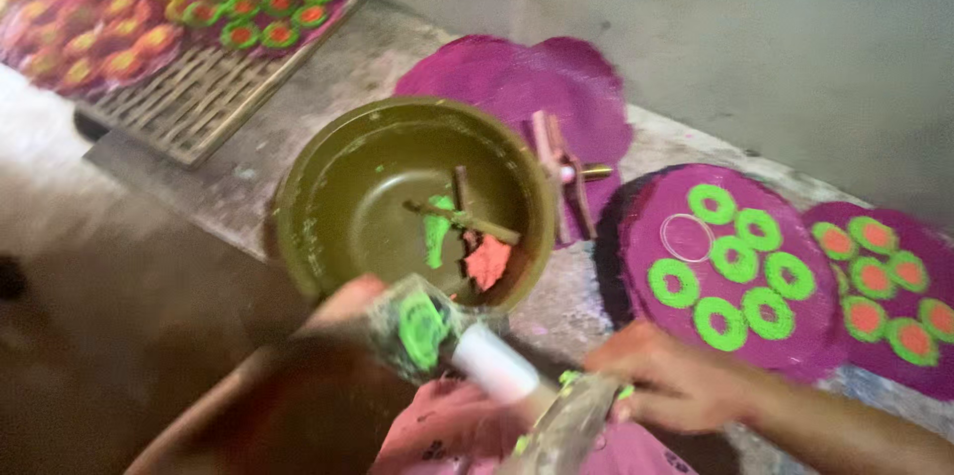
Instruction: The person uses a wooden roller tool to apply green and pink dough onto a purple dough base, forming concentric circular patterns. The person repeatedly loads the tool from a bowl and rolls it over the base to create multiple decorative units.
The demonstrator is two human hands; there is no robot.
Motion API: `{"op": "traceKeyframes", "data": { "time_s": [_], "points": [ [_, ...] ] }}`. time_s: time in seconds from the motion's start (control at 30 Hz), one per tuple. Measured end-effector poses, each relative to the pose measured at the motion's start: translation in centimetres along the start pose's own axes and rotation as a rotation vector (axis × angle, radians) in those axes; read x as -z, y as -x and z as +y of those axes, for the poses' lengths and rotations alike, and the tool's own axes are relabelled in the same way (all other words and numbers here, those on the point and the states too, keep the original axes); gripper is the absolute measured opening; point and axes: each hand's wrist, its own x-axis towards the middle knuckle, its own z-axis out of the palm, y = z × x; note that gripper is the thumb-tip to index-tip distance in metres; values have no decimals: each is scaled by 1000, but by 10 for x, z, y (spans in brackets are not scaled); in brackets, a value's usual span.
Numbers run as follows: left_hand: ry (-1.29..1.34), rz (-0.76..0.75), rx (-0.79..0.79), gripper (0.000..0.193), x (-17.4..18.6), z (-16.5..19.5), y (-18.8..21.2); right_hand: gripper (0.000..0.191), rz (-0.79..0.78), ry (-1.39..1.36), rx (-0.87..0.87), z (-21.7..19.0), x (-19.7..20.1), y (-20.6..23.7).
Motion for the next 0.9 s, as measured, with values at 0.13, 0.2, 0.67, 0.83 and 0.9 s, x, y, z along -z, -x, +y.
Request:
{"op": "traceKeyframes", "data": {
  "time_s": [0.13,0.2,0.67,0.83,0.9],
  "points": [
    [753,-5,17,41,31,-52,35,38,179,953,154,16,40,-50],
    [1017,-119,-112,56,23,-63,32,28,145,1332,287,24,64,-81],
    [41,1119,-214,60,26,-88,20,58,-28,966,-744,236,-9,-229],
    [129,1217,-202,60,27,-75,17,33,-34,846,-816,242,12,-246],
    [357,1191,-220,63,26,-75,14,37,-91,695,-904,236,28,-253]
  ]
}}
